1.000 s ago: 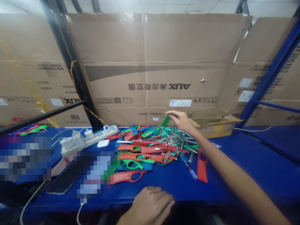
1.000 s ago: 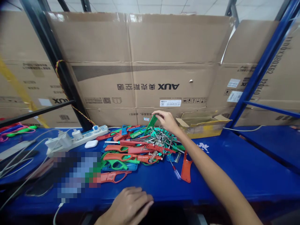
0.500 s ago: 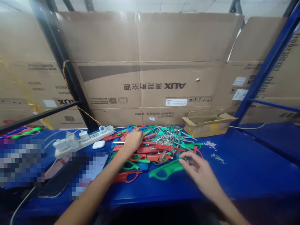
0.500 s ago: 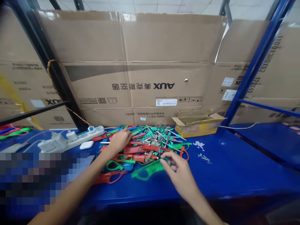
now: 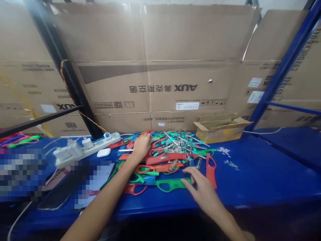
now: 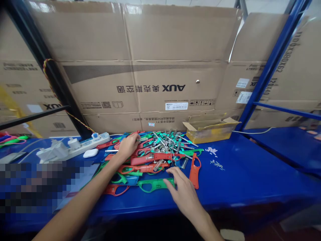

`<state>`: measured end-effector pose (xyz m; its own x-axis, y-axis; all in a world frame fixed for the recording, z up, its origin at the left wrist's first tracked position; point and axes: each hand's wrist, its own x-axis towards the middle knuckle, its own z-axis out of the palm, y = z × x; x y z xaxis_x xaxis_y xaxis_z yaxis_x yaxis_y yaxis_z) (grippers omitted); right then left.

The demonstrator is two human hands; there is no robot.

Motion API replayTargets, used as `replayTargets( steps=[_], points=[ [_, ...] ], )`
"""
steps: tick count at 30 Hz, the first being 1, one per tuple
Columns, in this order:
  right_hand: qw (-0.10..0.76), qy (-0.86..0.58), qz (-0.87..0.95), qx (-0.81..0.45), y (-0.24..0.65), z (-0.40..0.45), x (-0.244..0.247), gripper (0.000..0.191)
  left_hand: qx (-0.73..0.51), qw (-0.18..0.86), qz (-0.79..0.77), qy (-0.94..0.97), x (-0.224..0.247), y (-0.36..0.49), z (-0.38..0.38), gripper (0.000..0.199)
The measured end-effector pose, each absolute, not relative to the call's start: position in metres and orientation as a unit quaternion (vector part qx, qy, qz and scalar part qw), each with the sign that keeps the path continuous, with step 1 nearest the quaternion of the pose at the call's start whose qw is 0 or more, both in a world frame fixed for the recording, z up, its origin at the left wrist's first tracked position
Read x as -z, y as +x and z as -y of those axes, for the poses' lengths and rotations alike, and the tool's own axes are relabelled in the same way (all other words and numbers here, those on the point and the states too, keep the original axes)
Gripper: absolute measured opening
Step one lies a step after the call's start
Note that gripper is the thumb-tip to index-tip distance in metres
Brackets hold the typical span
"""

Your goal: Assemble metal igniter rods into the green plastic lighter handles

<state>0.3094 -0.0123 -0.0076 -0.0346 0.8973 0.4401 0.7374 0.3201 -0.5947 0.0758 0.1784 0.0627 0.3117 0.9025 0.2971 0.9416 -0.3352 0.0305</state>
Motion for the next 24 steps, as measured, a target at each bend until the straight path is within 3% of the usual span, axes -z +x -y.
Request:
replayTargets(
  steps=[7, 17, 24],
  points=[
    [0.327, -0.542, 0.763, -0.130, 0.309, 0.014, 0.004, 0.021, 0.126, 0.106, 0.606, -0.779, -0.074, 0.064, -0.163, 0.025],
    [0.340, -0.533, 0.758, -0.162, 0.311, 0.014, 0.002, 0.016, 0.049, 0.114, 0.636, -0.761, -0.074, 0.023, -0.162, 0.027],
    [0.349, -0.537, 0.751, -0.160, 0.308, 0.017, 0.004, 0.019, 0.099, 0.098, 0.555, -0.820, -0.072, 0.040, -0.162, 0.026]
  ],
)
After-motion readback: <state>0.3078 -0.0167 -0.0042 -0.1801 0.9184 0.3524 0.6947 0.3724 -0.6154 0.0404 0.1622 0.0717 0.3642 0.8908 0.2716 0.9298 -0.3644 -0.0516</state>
